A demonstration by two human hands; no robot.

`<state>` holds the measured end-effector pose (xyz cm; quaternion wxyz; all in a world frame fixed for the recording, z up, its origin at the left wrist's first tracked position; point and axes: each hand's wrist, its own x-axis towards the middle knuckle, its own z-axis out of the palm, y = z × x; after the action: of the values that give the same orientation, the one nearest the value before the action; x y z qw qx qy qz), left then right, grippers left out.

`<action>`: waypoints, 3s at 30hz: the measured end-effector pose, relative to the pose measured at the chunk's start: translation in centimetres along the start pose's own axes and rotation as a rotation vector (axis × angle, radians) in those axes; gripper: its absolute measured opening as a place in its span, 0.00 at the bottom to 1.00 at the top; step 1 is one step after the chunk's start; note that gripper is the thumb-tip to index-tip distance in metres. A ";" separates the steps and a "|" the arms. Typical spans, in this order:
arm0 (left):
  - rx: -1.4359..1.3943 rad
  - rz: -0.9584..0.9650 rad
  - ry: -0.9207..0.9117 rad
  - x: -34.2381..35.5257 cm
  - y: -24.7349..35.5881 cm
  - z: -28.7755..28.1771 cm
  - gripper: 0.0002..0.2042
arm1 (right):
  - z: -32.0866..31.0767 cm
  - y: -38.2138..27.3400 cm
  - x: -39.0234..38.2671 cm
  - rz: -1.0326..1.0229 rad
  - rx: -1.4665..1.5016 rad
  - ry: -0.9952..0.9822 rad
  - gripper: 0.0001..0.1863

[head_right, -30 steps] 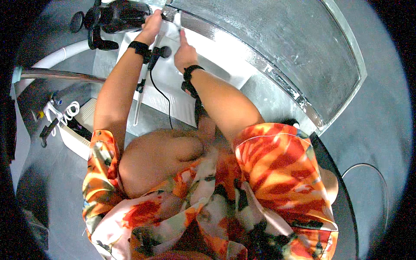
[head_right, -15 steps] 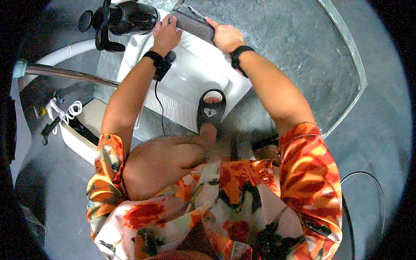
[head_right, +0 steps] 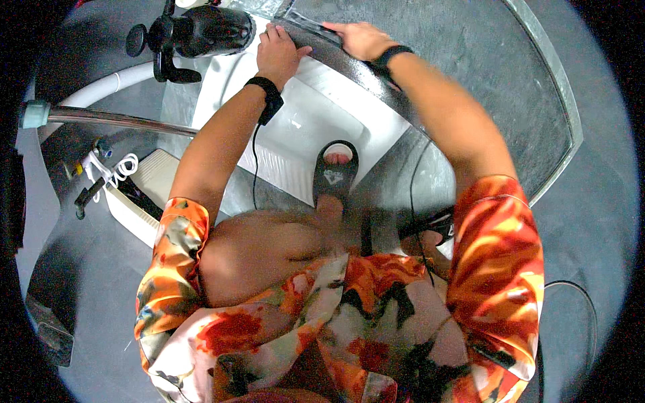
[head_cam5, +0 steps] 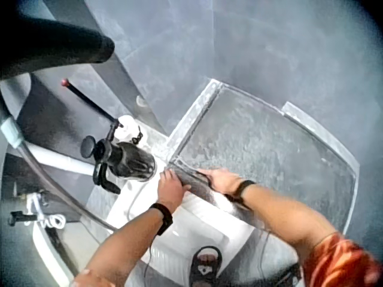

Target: The person applies a cleaning solution from a pump sprayer to the edge of a glass pane and uses a scraper and a small brush to remove debris or old sealant from the frame.

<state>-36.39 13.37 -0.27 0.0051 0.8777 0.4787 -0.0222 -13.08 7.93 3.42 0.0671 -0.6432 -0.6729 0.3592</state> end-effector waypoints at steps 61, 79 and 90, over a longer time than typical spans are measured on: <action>0.200 0.947 -0.481 -3.3 19.4 -7.4 0.47 | -0.4 16.2 -44.5 0.315 -0.166 -0.191 0.40; 0.420 0.802 -0.401 -1.0 13.3 -2.1 0.49 | 3.2 13.5 -35.6 0.214 0.006 -0.001 0.38; 0.472 0.675 -0.511 -1.7 16.0 -4.4 0.50 | 2.1 23.3 -64.2 0.554 -0.310 -0.328 0.43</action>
<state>-23.69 3.38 3.98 -0.0697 0.9276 0.1324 -0.3422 15.30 -53.53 12.46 -0.2399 -0.7375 -0.5213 0.3560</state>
